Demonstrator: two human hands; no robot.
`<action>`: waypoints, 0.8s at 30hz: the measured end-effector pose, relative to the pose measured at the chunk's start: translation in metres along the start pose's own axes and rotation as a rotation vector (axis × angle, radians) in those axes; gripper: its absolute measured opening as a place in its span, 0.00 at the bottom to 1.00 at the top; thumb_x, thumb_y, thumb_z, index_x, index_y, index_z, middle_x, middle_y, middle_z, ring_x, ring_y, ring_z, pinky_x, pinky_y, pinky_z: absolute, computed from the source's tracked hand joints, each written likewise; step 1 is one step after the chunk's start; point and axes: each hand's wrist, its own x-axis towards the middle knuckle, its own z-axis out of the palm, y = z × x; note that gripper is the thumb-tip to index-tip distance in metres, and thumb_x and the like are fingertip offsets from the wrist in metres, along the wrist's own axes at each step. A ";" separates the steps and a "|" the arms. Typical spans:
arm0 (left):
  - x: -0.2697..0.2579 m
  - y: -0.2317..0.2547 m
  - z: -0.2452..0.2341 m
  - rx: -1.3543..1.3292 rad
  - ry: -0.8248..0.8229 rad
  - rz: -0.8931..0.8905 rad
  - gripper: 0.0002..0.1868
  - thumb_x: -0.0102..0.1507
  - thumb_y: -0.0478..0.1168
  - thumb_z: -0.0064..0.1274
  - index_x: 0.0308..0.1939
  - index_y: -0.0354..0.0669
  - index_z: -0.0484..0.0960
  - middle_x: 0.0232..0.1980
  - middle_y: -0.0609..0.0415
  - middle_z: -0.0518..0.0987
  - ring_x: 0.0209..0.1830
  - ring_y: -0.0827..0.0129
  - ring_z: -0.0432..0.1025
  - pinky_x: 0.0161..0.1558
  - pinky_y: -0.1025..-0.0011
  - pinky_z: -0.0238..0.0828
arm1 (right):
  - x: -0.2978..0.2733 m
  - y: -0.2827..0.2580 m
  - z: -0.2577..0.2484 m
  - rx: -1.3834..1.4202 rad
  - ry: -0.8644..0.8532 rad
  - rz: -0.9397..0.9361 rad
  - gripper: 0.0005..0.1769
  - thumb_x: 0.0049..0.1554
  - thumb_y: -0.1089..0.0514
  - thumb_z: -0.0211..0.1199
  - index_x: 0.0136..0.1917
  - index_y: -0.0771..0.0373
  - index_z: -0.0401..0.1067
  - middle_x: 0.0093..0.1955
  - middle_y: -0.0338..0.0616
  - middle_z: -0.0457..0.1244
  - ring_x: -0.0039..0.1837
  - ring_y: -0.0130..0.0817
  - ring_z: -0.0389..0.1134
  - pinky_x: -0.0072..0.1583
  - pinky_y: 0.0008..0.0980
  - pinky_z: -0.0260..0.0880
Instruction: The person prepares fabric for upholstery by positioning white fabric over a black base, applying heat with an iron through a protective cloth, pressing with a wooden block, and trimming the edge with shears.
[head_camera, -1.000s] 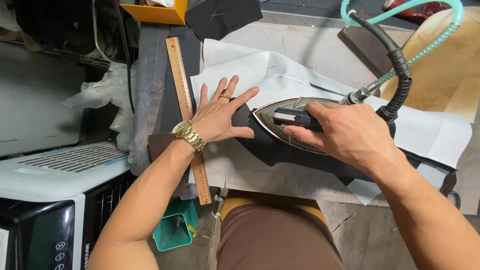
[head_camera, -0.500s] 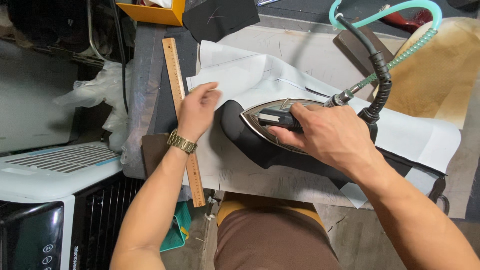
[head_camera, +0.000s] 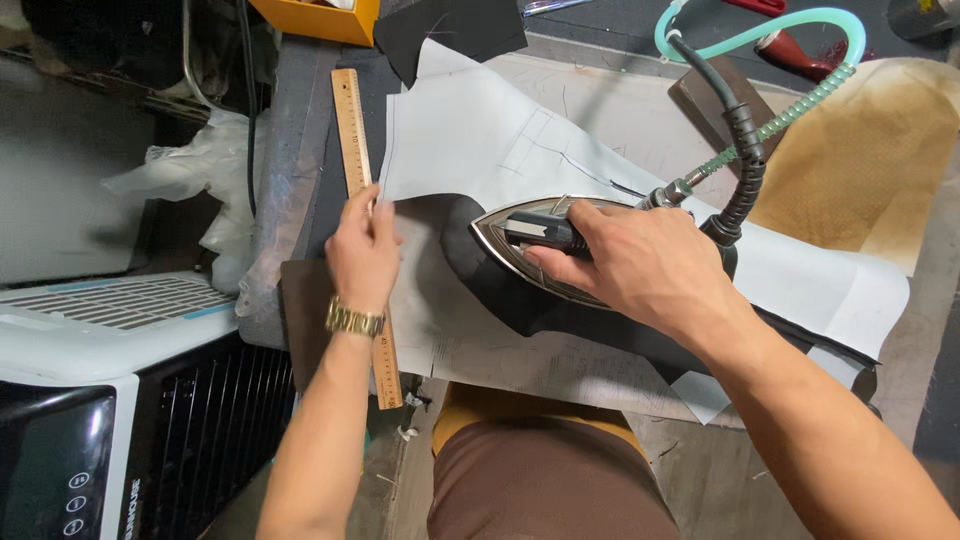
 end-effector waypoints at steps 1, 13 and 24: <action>-0.008 -0.024 -0.002 0.173 0.267 0.197 0.13 0.69 0.49 0.47 0.54 0.56 0.83 0.49 0.59 0.87 0.45 0.55 0.82 0.41 0.57 0.75 | 0.000 0.000 -0.003 -0.008 -0.066 0.016 0.36 0.65 0.21 0.44 0.47 0.58 0.62 0.30 0.50 0.66 0.37 0.65 0.68 0.39 0.58 0.65; -0.095 -0.130 -0.022 0.692 0.606 0.339 0.40 0.63 0.53 0.65 0.76 0.46 0.70 0.61 0.39 0.67 0.55 0.40 0.67 0.48 0.49 0.66 | 0.018 0.017 -0.010 0.320 -0.174 -0.151 0.37 0.63 0.26 0.47 0.42 0.63 0.70 0.32 0.56 0.66 0.42 0.56 0.74 0.43 0.48 0.74; -0.238 0.139 0.138 0.487 -0.385 1.355 0.34 0.60 0.52 0.63 0.69 0.62 0.68 0.63 0.42 0.75 0.70 0.46 0.69 0.73 0.46 0.56 | 0.004 0.016 -0.018 0.327 -0.036 -0.277 0.33 0.66 0.34 0.45 0.50 0.68 0.68 0.39 0.65 0.67 0.47 0.65 0.74 0.46 0.56 0.75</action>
